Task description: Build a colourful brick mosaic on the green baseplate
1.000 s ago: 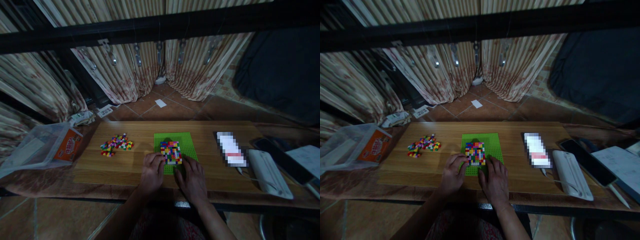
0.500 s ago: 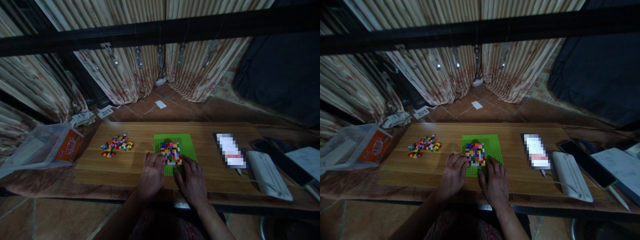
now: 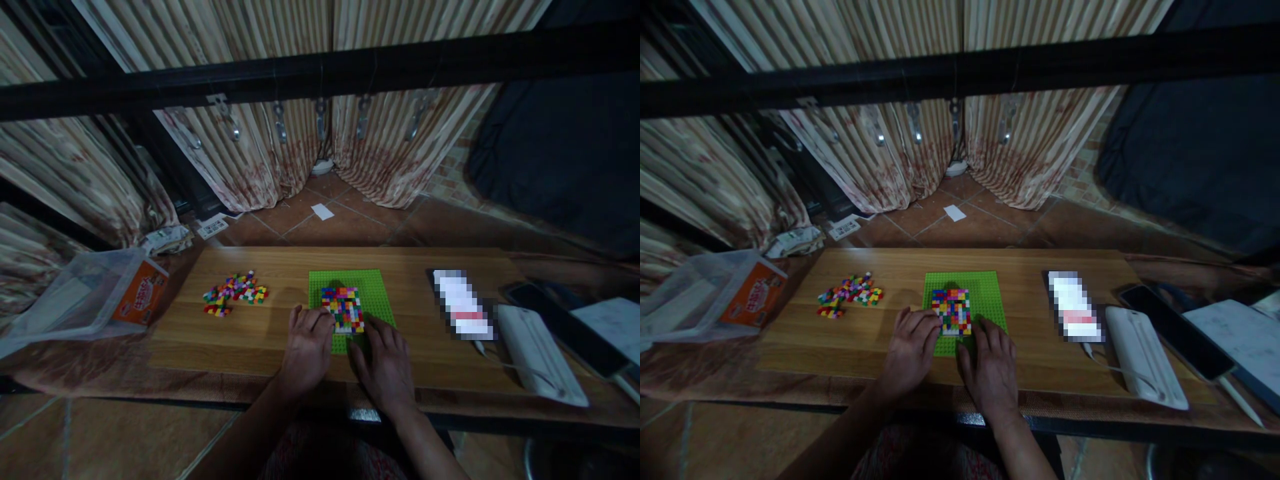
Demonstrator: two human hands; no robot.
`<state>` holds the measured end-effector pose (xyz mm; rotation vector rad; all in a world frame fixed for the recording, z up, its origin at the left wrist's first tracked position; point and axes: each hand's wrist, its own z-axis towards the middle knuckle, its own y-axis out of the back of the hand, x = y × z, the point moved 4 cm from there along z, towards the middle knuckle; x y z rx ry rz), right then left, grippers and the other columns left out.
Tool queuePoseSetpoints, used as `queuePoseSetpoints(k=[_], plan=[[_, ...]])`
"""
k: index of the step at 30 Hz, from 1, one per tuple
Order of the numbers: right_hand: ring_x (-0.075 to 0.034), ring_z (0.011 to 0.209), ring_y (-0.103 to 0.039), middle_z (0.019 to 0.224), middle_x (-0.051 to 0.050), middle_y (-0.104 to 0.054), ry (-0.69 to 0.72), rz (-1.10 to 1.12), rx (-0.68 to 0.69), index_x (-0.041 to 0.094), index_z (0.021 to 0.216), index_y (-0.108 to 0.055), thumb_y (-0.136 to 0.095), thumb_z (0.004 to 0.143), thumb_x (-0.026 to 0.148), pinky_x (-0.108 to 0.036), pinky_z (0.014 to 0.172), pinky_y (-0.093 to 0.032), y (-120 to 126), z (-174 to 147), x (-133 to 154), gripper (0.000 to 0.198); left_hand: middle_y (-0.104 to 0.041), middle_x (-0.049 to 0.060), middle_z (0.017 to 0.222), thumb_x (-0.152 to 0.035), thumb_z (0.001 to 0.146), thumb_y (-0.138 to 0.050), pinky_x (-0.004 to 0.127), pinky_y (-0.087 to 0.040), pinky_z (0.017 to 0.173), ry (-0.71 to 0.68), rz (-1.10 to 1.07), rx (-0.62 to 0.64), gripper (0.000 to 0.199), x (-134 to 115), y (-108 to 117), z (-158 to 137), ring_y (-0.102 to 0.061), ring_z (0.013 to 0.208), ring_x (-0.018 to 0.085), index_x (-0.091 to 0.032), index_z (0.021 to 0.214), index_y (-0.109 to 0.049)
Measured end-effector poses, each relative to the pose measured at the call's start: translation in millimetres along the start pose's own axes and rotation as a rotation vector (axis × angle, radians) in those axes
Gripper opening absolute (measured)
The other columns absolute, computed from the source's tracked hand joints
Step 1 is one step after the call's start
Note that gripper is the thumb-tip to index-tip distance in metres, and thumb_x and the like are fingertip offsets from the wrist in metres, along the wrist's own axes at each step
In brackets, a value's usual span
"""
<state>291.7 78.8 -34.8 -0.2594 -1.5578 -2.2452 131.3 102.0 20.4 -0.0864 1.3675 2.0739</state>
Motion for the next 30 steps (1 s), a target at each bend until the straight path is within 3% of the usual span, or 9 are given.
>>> queuePoseSetpoints(k=[13, 30], plan=[[-0.031, 0.111, -0.048, 0.124, -0.014, -0.056, 0.025, 0.004, -0.02, 0.017, 0.12, -0.055, -0.05, 0.09, 0.045, -0.048, 0.091, -0.043, -4, -2, -4, 0.042, -0.072, 0.001, 0.093, -0.016, 0.09, -0.053, 0.05, -0.021, 0.109, 0.019, -0.045, -0.028, 0.015, 1, 2, -2, -0.062, 0.089, 0.018, -0.025, 0.092, -0.065], [-0.031, 0.111, -0.049, 0.123, -0.014, -0.057, 0.029, 0.001, -0.034, 0.018, 0.12, -0.056, -0.048, 0.09, 0.044, -0.049, 0.091, -0.042, -3, -2, -3, 0.04, -0.073, 0.0, 0.09, -0.018, 0.09, -0.054, 0.046, -0.027, 0.106, 0.04, -0.113, -0.111, 0.016, 11, -3, -7, -0.064, 0.087, 0.016, -0.026, 0.09, -0.068]])
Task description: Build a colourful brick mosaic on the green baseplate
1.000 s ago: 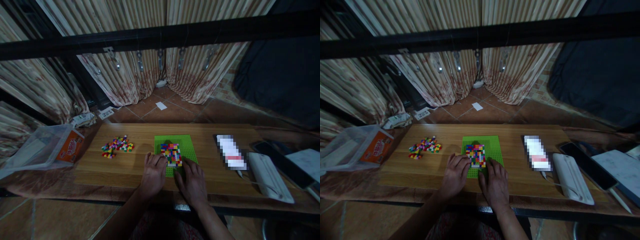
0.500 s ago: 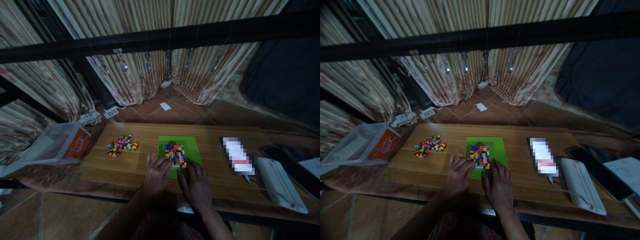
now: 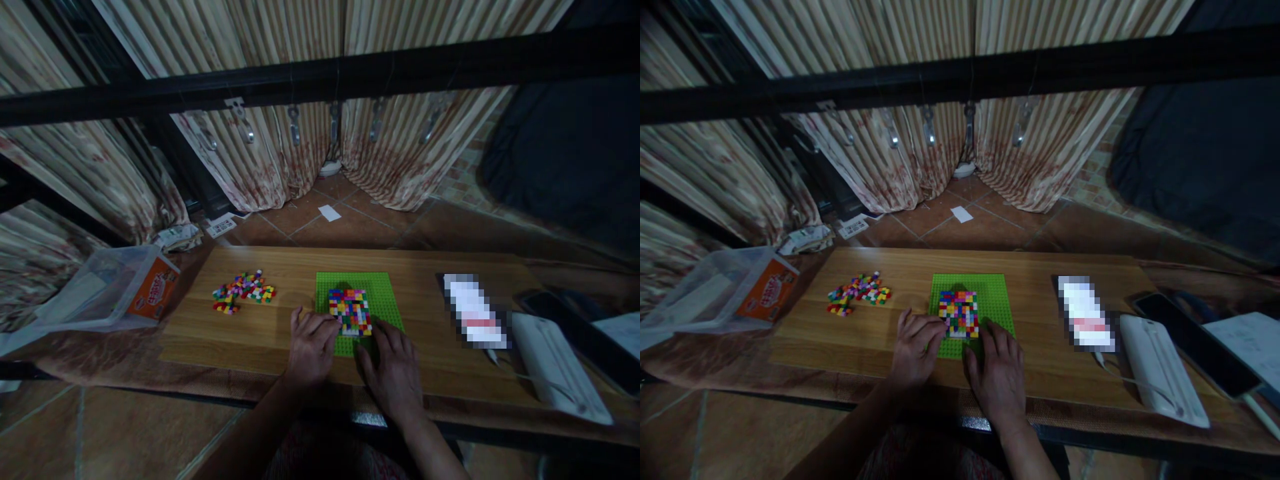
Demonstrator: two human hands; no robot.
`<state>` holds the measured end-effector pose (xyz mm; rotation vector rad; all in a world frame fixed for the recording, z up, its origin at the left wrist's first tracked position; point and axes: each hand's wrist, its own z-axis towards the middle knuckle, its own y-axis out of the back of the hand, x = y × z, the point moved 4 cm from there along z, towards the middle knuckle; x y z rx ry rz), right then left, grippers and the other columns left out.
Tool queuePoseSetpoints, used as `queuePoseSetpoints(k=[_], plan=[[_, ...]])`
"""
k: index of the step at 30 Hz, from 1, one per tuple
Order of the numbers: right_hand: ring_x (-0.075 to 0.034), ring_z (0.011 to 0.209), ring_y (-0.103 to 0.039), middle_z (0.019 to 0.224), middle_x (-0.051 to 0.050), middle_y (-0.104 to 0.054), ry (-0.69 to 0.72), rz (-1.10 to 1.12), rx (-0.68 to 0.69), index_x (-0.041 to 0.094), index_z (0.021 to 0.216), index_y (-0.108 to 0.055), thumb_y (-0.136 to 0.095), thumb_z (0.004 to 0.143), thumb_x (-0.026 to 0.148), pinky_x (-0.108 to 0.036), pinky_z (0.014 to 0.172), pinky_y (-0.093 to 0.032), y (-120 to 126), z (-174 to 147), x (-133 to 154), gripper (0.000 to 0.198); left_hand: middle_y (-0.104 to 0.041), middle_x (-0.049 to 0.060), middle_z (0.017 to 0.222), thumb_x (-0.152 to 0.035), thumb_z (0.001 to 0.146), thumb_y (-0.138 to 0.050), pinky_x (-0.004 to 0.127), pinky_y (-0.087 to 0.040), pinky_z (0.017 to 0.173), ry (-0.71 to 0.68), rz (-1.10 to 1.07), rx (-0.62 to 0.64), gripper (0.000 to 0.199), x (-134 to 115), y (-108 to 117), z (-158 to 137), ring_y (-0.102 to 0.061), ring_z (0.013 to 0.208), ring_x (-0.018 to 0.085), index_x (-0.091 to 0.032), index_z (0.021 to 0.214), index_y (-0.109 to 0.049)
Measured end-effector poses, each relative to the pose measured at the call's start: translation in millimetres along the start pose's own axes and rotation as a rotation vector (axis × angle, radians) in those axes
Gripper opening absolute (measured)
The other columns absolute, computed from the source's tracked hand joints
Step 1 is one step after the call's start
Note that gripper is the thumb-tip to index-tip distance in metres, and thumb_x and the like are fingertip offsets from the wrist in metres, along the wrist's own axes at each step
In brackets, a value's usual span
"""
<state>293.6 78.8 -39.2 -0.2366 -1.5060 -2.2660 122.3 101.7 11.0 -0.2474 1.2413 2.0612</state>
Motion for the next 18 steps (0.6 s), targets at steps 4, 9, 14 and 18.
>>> queuePoseSetpoints(k=[4, 9, 14, 18], plan=[[-0.031, 0.111, -0.048, 0.123, -0.014, -0.057, -0.002, 0.001, -0.005, 0.019, 0.12, -0.056, -0.048, 0.09, 0.044, -0.049, 0.09, -0.043, 0, -1, 0, 0.04, -0.072, 0.002, 0.094, -0.018, 0.09, -0.053, 0.043, -0.037, 0.101, -0.028, -0.029, -0.009, 0.018, 4, -4, -5, -0.065, 0.086, 0.016, -0.025, 0.092, -0.069], [-0.031, 0.111, -0.048, 0.124, -0.014, -0.056, 0.002, 0.003, 0.006, 0.018, 0.12, -0.055, -0.049, 0.09, 0.043, -0.049, 0.091, -0.042, 0, 0, 0, 0.039, -0.069, 0.007, 0.106, -0.015, 0.09, -0.051, 0.037, -0.048, 0.091, -0.046, -0.064, -0.012, 0.025, 5, -8, -14, -0.062, 0.095, 0.019, -0.024, 0.108, -0.066], [-0.031, 0.113, -0.047, 0.124, -0.014, -0.056, -0.012, -0.005, 0.024, 0.017, 0.12, -0.056, -0.05, 0.09, 0.043, -0.048, 0.093, -0.042, 1, 1, 1, 0.04, -0.063, 0.009, 0.113, -0.017, 0.089, -0.054, 0.035, -0.051, 0.089, -0.026, -0.032, -0.054, 0.028, 6, -11, -22, -0.06, 0.103, 0.02, -0.023, 0.115, -0.064], [-0.031, 0.113, -0.047, 0.125, -0.014, -0.056, -0.021, -0.016, 0.033, 0.016, 0.121, -0.056, -0.05, 0.09, 0.042, -0.048, 0.094, -0.041, 2, 1, 2, 0.04, -0.063, 0.011, 0.114, -0.02, 0.088, -0.058, 0.037, -0.05, 0.089, -0.022, 0.021, -0.06, 0.026, 7, -14, -26, -0.059, 0.102, 0.022, -0.023, 0.113, -0.065]])
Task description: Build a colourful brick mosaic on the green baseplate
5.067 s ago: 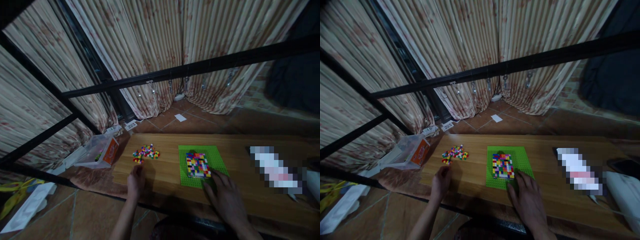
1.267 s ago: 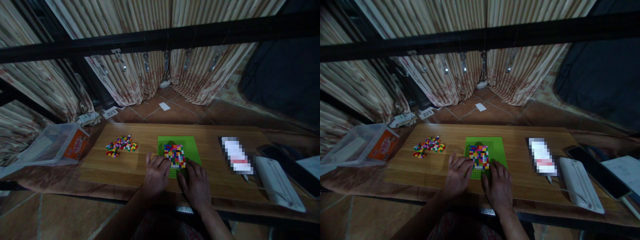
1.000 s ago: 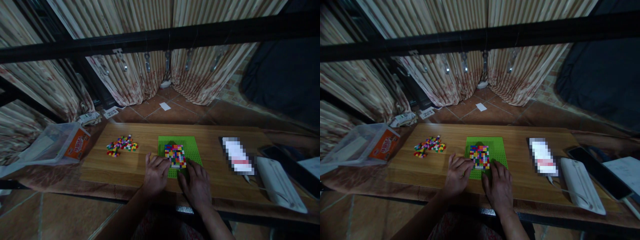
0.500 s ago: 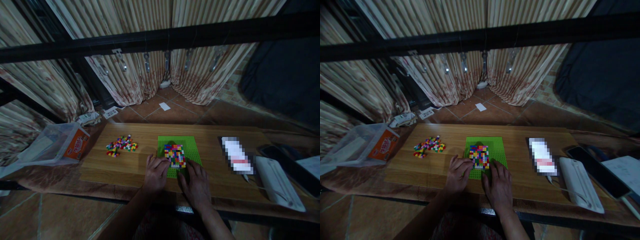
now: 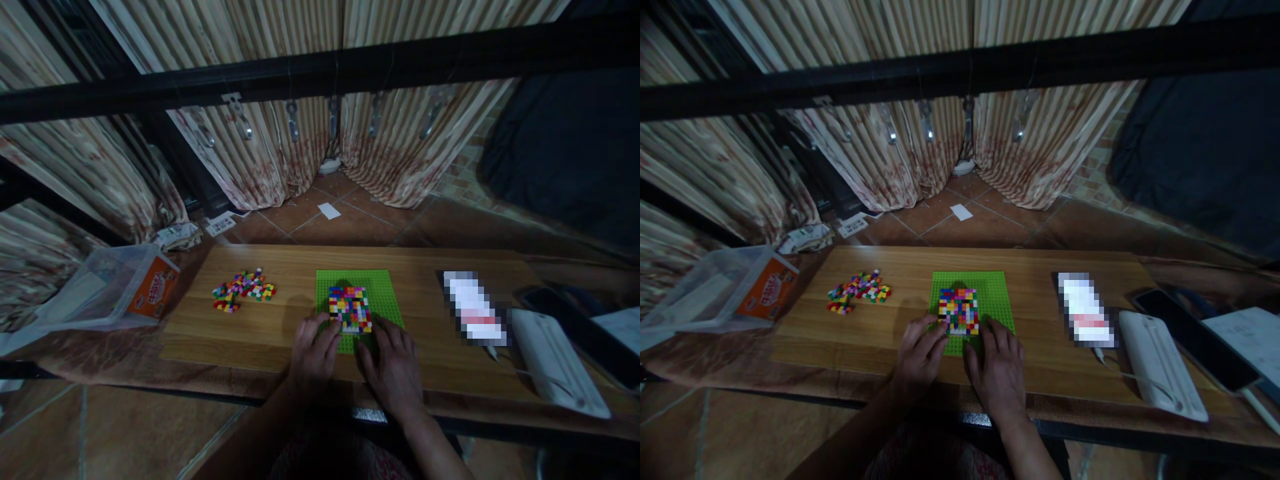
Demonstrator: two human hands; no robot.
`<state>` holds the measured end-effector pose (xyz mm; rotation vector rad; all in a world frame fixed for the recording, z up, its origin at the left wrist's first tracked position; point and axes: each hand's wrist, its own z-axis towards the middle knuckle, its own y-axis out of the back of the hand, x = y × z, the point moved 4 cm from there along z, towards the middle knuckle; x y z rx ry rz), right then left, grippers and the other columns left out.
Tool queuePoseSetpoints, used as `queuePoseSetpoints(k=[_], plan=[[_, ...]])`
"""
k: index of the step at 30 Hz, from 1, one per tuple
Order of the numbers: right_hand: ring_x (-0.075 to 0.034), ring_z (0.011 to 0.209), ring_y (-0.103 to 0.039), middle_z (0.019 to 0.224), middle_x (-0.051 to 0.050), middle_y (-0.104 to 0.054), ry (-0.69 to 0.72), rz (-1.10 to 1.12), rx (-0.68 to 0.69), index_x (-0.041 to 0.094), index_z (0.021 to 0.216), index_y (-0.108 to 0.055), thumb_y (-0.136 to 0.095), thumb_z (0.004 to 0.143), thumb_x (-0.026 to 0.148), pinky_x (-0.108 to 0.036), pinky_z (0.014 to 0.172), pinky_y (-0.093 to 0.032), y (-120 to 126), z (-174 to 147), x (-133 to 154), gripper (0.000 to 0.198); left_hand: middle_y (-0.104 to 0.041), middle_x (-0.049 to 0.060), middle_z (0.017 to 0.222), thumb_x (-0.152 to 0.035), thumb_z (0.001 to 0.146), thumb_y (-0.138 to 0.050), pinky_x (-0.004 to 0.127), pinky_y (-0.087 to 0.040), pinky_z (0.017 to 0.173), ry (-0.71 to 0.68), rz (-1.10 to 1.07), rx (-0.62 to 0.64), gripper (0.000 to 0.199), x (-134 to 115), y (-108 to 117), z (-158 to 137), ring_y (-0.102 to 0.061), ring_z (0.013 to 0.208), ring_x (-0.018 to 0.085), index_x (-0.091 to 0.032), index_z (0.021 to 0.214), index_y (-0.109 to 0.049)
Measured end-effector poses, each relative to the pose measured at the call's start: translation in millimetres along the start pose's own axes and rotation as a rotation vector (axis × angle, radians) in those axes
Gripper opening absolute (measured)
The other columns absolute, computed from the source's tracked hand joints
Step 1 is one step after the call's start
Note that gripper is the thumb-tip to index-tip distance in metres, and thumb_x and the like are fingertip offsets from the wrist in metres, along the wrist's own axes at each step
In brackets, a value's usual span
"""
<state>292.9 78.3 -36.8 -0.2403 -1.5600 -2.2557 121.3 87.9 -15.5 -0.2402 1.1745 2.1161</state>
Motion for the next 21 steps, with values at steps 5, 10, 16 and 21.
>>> queuePoseSetpoints(k=[5, 10, 16, 21], plan=[[-0.031, 0.112, -0.048, 0.124, -0.014, -0.056, -0.005, -0.006, 0.009, 0.017, 0.12, -0.056, -0.05, 0.09, 0.042, -0.048, 0.093, -0.041, -1, -1, -1, 0.04, -0.065, 0.01, 0.11, -0.019, 0.089, -0.056, 0.04, -0.048, 0.091, -0.01, 0.023, 0.01, 0.027, -1, 1, -1, -0.059, 0.101, 0.023, -0.023, 0.113, -0.066], [-0.031, 0.113, -0.047, 0.124, -0.014, -0.056, 0.007, 0.001, -0.01, 0.016, 0.12, -0.056, -0.05, 0.09, 0.042, -0.047, 0.094, -0.041, -2, -1, -2, 0.04, -0.065, 0.009, 0.11, -0.022, 0.09, -0.056, 0.038, -0.047, 0.089, 0.025, 0.012, 0.016, 0.028, -1, 4, -1, -0.059, 0.101, 0.022, -0.024, 0.116, -0.065], [-0.031, 0.113, -0.047, 0.125, -0.013, -0.056, 0.008, -0.007, -0.019, 0.017, 0.12, -0.056, -0.049, 0.09, 0.044, -0.047, 0.093, -0.042, -1, -1, -1, 0.04, -0.063, 0.009, 0.117, -0.018, 0.09, -0.051, 0.036, -0.048, 0.095, 0.086, -0.071, 0.03, 0.04, 5, 9, -10, -0.057, 0.11, 0.021, -0.023, 0.13, -0.054], [-0.031, 0.113, -0.047, 0.127, -0.014, -0.056, 0.003, -0.013, -0.005, 0.016, 0.119, -0.056, -0.049, 0.09, 0.045, -0.048, 0.093, -0.042, -2, -2, -2, 0.042, -0.064, 0.01, 0.113, -0.018, 0.088, -0.053, 0.034, -0.052, 0.09, 0.242, -0.073, -0.038, 0.035, 29, 24, -19, -0.06, 0.106, 0.02, -0.02, 0.123, -0.055]])
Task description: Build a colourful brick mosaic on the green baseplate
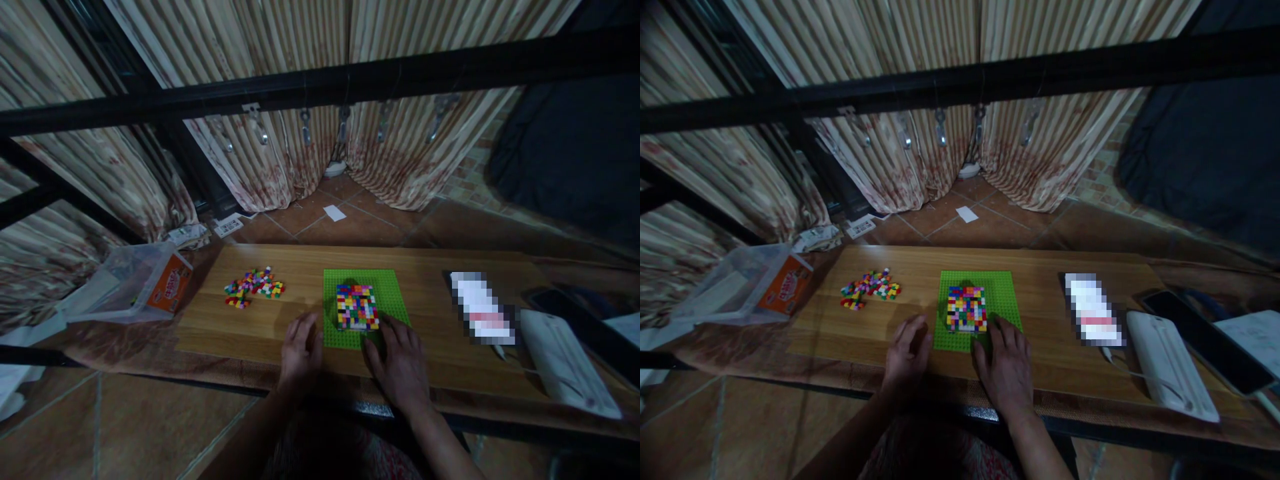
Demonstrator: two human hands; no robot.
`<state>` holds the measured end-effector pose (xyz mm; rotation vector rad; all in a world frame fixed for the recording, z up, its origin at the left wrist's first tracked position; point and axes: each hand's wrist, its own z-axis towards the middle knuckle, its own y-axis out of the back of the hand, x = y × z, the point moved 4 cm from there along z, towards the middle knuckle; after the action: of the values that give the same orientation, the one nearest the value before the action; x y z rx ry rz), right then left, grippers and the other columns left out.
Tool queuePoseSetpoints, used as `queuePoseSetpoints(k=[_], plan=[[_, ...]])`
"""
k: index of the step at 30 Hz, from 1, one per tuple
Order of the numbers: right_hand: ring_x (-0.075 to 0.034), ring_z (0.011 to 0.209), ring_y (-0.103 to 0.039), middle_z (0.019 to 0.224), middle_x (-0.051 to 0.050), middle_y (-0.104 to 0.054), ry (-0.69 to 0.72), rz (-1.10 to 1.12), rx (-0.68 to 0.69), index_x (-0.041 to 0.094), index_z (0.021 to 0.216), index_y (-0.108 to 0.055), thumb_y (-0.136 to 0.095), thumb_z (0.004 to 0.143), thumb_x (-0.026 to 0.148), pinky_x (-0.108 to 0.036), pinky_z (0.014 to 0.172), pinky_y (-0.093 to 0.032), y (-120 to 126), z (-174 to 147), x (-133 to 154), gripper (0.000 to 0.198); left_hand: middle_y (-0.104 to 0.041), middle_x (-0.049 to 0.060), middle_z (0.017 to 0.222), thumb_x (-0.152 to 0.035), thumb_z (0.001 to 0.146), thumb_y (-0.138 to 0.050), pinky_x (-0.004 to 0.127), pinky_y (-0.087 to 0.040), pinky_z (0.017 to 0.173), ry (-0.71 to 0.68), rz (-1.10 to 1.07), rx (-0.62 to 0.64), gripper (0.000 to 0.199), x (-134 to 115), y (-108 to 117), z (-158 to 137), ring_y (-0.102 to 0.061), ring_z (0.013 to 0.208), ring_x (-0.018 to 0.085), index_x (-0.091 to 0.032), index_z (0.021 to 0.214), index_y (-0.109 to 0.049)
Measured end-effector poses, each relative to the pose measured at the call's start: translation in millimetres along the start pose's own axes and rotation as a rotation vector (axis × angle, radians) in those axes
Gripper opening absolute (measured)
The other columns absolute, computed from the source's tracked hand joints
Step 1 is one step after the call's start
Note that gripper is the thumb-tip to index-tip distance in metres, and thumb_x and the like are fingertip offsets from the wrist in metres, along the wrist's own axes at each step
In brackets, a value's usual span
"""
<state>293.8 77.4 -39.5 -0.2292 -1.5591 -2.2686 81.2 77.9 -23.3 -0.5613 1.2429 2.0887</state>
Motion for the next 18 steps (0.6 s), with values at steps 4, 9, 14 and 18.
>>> queuePoseSetpoints(k=[4, 9, 14, 18], plan=[[-0.032, 0.114, -0.047, 0.127, -0.015, -0.056, 0.01, -0.005, 0.003, 0.015, 0.118, -0.057, -0.047, 0.091, 0.048, -0.048, 0.093, -0.042, -2, -2, -2, 0.043, -0.065, 0.009, 0.104, -0.018, 0.088, -0.053, 0.033, -0.053, 0.086, 0.111, 0.017, -0.072, 0.021, 24, 20, 0, -0.063, 0.1, 0.02, -0.019, 0.108, -0.059], [-0.033, 0.113, -0.048, 0.126, -0.015, -0.056, 0.02, -0.03, 0.006, 0.015, 0.117, -0.057, -0.045, 0.091, 0.049, -0.049, 0.092, -0.042, -2, -2, -3, 0.045, -0.066, 0.007, 0.093, -0.019, 0.086, -0.053, 0.031, -0.054, 0.079, 0.224, 0.094, -0.178, 0.013, 50, 49, 5, -0.065, 0.088, 0.018, -0.018, 0.095, -0.062], [-0.034, 0.112, -0.048, 0.126, -0.015, -0.056, 0.022, -0.041, 0.004, 0.016, 0.117, -0.057, -0.044, 0.091, 0.051, -0.05, 0.09, -0.043, -2, -2, -3, 0.046, -0.066, 0.006, 0.092, -0.022, 0.084, -0.054, 0.028, -0.053, 0.073, 0.35, 0.188, -0.251, 0.012, 73, 71, 16, -0.066, 0.082, 0.018, -0.018, 0.09, -0.064], [-0.033, 0.112, -0.049, 0.126, -0.015, -0.056, 0.029, -0.039, 0.002, 0.015, 0.116, -0.057, -0.042, 0.091, 0.052, -0.049, 0.09, -0.043, -2, -2, -3, 0.046, -0.066, 0.008, 0.097, -0.022, 0.084, -0.053, 0.027, -0.052, 0.069, 0.366, 0.28, -0.277, 0.017, 83, 83, 22, -0.066, 0.08, 0.018, -0.018, 0.093, -0.066]])
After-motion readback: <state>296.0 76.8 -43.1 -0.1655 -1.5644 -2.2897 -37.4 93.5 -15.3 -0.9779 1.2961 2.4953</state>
